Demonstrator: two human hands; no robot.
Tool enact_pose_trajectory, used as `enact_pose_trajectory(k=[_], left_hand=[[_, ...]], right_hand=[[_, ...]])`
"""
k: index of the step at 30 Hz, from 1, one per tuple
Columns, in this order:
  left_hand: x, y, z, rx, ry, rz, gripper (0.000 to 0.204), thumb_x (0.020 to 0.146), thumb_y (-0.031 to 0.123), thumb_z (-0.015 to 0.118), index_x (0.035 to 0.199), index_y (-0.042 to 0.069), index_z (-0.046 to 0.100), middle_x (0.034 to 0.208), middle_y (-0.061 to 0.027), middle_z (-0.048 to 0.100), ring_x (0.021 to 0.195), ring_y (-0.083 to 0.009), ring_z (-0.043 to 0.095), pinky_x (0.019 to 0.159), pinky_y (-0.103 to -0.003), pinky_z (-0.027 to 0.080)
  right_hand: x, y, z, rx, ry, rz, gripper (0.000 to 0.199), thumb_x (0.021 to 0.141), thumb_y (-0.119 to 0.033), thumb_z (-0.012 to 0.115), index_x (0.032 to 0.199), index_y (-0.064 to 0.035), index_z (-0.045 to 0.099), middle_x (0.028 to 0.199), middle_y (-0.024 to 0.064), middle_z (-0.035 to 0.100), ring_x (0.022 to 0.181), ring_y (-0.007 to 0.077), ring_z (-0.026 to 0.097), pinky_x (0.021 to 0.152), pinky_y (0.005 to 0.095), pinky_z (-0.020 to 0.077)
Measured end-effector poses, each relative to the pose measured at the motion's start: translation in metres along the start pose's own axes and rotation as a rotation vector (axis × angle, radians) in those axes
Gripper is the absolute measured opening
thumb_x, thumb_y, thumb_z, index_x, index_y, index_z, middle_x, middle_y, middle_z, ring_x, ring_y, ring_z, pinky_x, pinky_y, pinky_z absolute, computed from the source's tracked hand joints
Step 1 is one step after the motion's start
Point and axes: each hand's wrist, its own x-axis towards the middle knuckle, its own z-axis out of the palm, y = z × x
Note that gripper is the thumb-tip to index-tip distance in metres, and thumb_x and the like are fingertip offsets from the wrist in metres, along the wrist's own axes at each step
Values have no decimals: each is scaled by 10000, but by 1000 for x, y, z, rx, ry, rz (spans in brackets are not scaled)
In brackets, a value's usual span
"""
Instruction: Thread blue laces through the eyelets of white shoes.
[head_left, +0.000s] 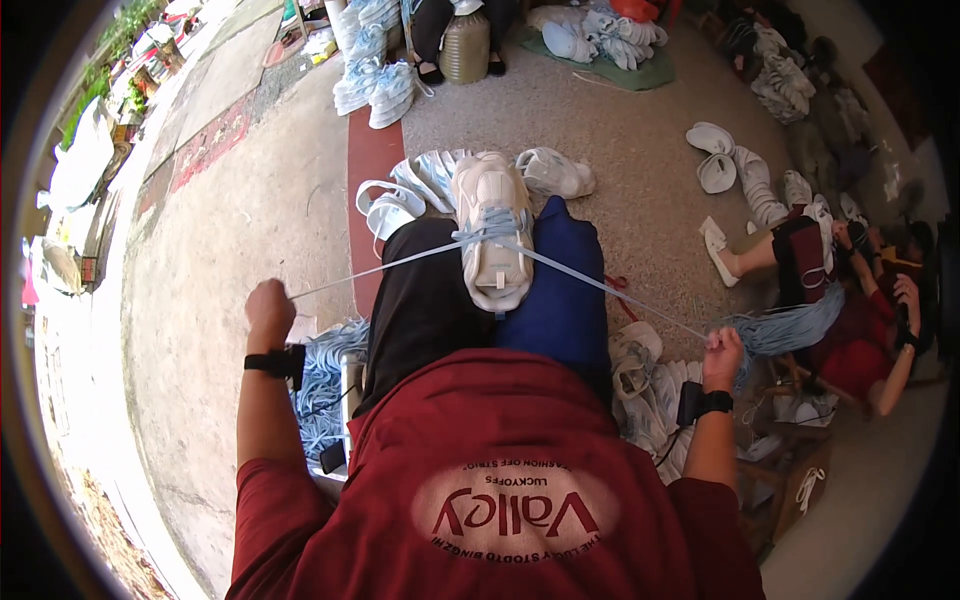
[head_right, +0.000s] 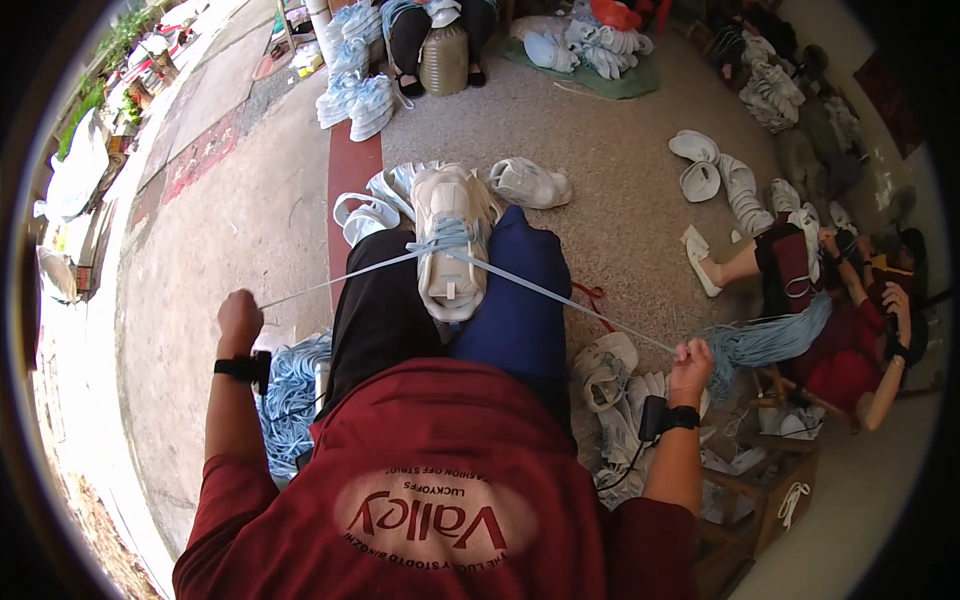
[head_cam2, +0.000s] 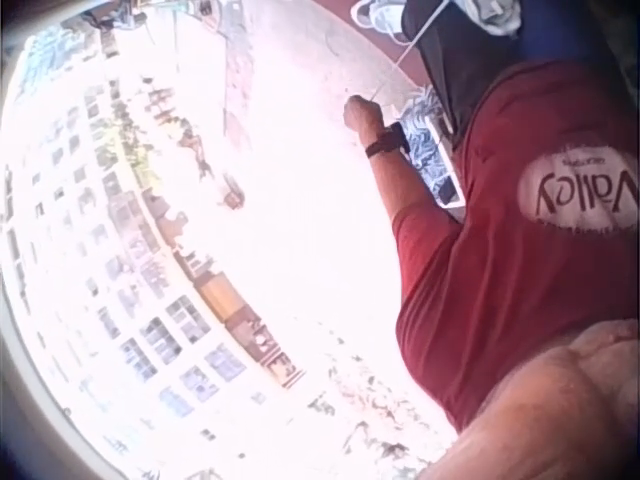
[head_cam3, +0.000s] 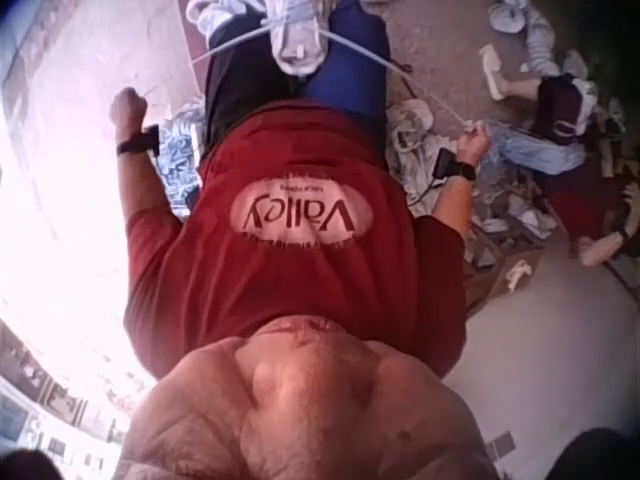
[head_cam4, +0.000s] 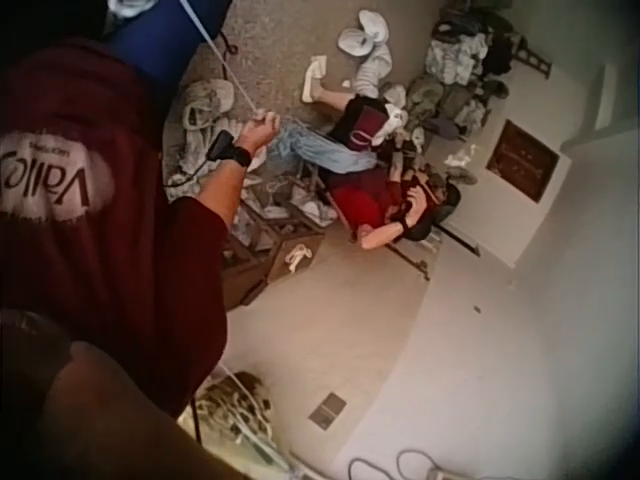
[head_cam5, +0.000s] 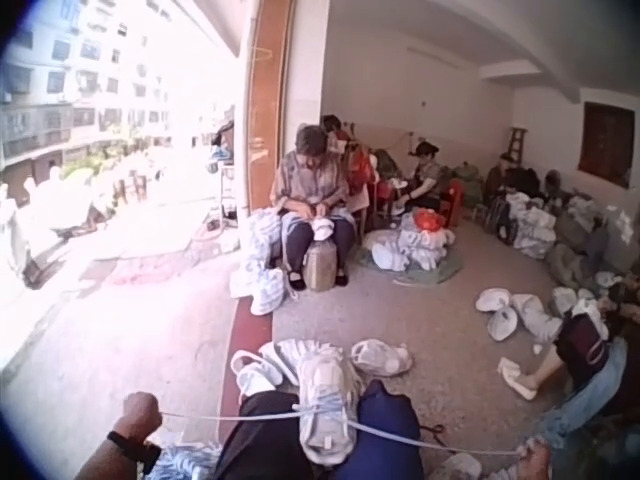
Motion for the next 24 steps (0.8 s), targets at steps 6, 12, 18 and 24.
enact_pose_trajectory(k=[6, 12, 18, 24], left_hand=[[-40, -34, 38, -55, -247, -186, 118, 729, 73, 557, 800, 46, 648, 885, -189, 638, 885, -354, 609, 758, -431, 498], [4, 115, 17, -792, 45, 264, 130, 694, 80, 569, 773, 6, 641, 747, -185, 636, 722, -342, 621, 659, -400, 488], [31, 217, -7, -1078, -167, 366, 215, 742, 196, 641, 729, -19, 640, 603, -154, 606, 559, -248, 607, 558, -355, 469], [29, 240, -8, -1187, -245, 408, 177, 797, 158, 639, 763, -15, 643, 604, -16, 590, 527, -73, 527, 490, -238, 428]], right_hand=[[-1, 20, 41, -892, 41, 421, 81, 784, -62, 565, 721, -76, 515, 635, 7, 527, 535, 116, 489, 460, 254, 359], [5, 75, 248, -691, -408, 173, 44, 770, -38, 564, 763, -4, 590, 678, 70, 604, 534, 90, 503, 486, 210, 393], [1, 139, 331, -918, -449, 61, 105, 744, -84, 604, 700, 12, 608, 625, 111, 609, 527, 191, 560, 496, 321, 436], [-4, 162, 346, -1178, -375, -435, 55, 727, -10, 533, 695, -7, 577, 662, 170, 581, 653, 357, 557, 579, 412, 442]])
